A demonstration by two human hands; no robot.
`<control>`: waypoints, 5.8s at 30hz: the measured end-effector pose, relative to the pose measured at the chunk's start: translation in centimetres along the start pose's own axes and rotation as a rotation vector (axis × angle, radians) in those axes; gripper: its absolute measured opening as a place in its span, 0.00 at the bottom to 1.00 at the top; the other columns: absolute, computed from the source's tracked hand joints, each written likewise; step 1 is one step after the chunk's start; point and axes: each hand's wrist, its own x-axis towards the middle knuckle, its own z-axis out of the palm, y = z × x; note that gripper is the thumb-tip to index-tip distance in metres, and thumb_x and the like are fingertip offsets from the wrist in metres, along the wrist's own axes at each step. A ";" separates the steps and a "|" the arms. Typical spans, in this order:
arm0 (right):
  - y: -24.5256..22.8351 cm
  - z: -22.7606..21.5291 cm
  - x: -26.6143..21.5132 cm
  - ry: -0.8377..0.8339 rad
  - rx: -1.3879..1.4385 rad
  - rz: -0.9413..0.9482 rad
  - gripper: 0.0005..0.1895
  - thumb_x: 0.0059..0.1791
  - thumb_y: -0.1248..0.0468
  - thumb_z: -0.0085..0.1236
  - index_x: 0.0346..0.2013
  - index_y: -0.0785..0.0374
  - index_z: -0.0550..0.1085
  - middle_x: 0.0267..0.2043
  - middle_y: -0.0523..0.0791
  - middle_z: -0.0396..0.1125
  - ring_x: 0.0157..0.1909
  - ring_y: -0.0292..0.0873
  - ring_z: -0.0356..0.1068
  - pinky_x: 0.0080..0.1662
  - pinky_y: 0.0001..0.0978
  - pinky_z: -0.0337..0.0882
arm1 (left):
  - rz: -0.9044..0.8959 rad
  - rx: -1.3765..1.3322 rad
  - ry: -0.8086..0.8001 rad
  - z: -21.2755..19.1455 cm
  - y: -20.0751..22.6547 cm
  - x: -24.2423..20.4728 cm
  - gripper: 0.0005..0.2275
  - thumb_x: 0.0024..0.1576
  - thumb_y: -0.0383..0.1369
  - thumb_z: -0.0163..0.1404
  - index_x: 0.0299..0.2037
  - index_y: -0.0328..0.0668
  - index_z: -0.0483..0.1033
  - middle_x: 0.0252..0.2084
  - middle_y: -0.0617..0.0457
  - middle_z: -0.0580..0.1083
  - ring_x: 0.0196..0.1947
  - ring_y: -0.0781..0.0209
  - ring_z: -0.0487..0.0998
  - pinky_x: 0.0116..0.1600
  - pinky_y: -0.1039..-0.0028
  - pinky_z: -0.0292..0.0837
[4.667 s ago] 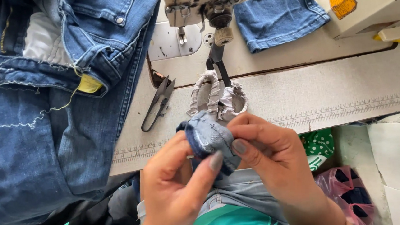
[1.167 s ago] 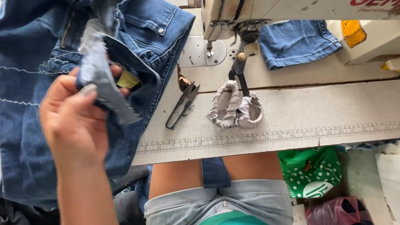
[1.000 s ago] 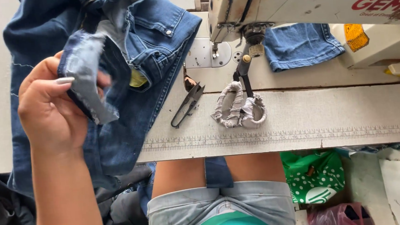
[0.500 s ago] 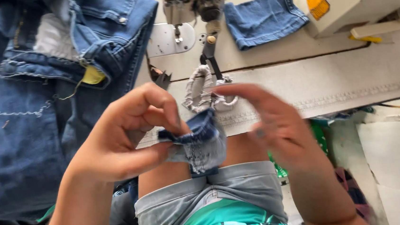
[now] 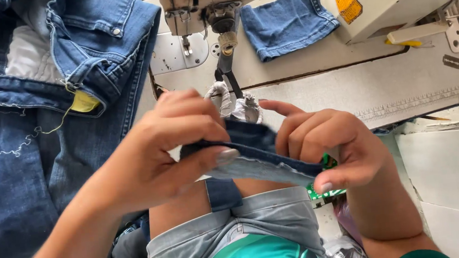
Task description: Manually turning small denim fabric tubes inside out and arranging them on a sewing machine table.
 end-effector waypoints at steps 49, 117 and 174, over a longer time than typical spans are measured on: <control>9.4 -5.9 0.4 0.535 -1.295 0.145 0.05 0.57 0.72 0.52 0.46 0.60 0.73 0.48 0.43 0.74 0.49 0.48 0.72 0.53 0.41 0.68 | -0.219 0.784 0.271 10.4 -9.7 5.1 0.20 0.60 0.26 0.46 0.63 0.35 0.70 0.66 0.41 0.69 0.68 0.46 0.68 0.72 0.58 0.57; 4.8 11.2 -4.3 0.715 -0.282 0.763 0.05 0.48 0.65 0.61 0.32 0.64 0.77 0.25 0.39 0.65 0.25 0.30 0.61 0.27 0.21 0.63 | 0.085 1.332 0.311 6.2 -13.2 2.2 0.18 0.52 0.41 0.69 0.46 0.47 0.76 0.45 0.55 0.69 0.46 0.56 0.70 0.52 0.68 0.65; 4.7 12.1 -3.5 0.601 -0.792 0.321 0.04 0.52 0.67 0.58 0.41 0.62 0.76 0.42 0.46 0.69 0.40 0.43 0.70 0.41 0.31 0.70 | -0.774 0.556 0.611 12.5 -2.0 -8.8 0.32 0.52 0.26 0.53 0.68 0.45 0.55 0.49 0.54 0.72 0.41 0.60 0.74 0.56 0.57 0.53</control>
